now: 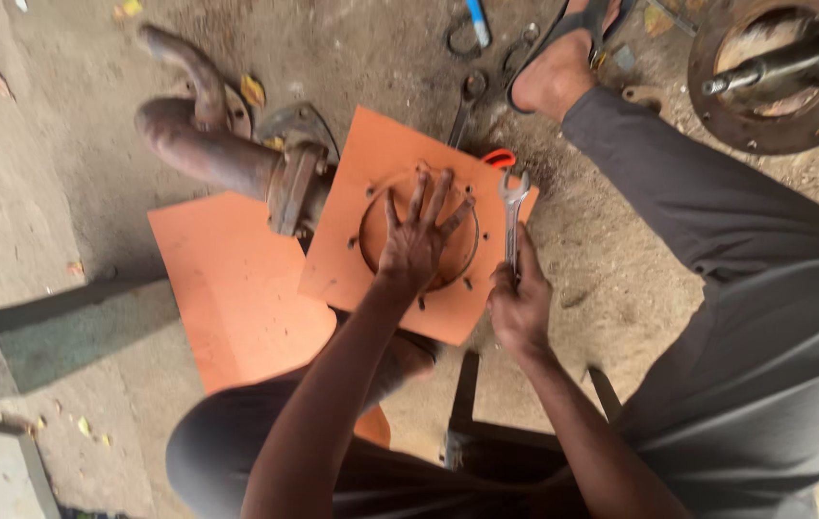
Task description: The person sits on a chair and works on the ground, holding a circular metal ring flange on an orange rubber sheet. They press the ring in place, trace around its edge, and run a wrench along the ring while marking the sheet to shape a gasket.
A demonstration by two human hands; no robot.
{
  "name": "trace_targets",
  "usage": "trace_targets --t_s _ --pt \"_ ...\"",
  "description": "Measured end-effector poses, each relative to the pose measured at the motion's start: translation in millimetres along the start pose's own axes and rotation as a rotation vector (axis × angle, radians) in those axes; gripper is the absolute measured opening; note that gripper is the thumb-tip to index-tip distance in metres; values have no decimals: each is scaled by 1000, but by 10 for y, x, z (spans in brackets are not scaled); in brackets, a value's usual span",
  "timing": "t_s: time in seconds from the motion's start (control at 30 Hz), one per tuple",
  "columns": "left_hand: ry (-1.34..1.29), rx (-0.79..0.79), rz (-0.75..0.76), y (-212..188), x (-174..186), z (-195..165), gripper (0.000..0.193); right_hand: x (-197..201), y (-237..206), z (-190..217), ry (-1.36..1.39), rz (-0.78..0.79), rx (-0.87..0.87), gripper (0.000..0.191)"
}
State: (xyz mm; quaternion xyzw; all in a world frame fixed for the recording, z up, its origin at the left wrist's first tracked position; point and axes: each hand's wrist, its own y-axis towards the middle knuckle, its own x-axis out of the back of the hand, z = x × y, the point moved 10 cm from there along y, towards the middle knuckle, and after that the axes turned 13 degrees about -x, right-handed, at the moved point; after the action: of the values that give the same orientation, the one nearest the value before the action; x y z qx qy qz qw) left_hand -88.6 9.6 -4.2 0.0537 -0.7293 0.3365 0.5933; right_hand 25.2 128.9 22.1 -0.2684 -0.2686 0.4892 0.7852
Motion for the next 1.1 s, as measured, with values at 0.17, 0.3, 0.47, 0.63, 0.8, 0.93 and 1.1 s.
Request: trace_targets --t_s 0.17,0.3,0.47,0.63,0.8,0.93,1.1 --pt "-64 -16 -74 -3 127 -35 86 10 28 -323 71 23 -194 44" --pt "-377 118 -260 12 239 -53 62 83 153 -534 103 -5 -255 26" --pt "-341 246 -371 149 258 -50 55 182 258 -501 -27 62 -230 22" --pt "-372 267 -448 165 243 3 47 253 242 -421 -212 90 -266 20" --pt "-346 236 -509 117 349 -4 42 261 306 -560 -201 63 -251 19" --pt "-312 167 -686 -133 670 1 29 318 538 -784 36 57 -226 15" --pt "-359 300 -950 -786 1202 568 12 378 784 -940 228 75 -263 18"
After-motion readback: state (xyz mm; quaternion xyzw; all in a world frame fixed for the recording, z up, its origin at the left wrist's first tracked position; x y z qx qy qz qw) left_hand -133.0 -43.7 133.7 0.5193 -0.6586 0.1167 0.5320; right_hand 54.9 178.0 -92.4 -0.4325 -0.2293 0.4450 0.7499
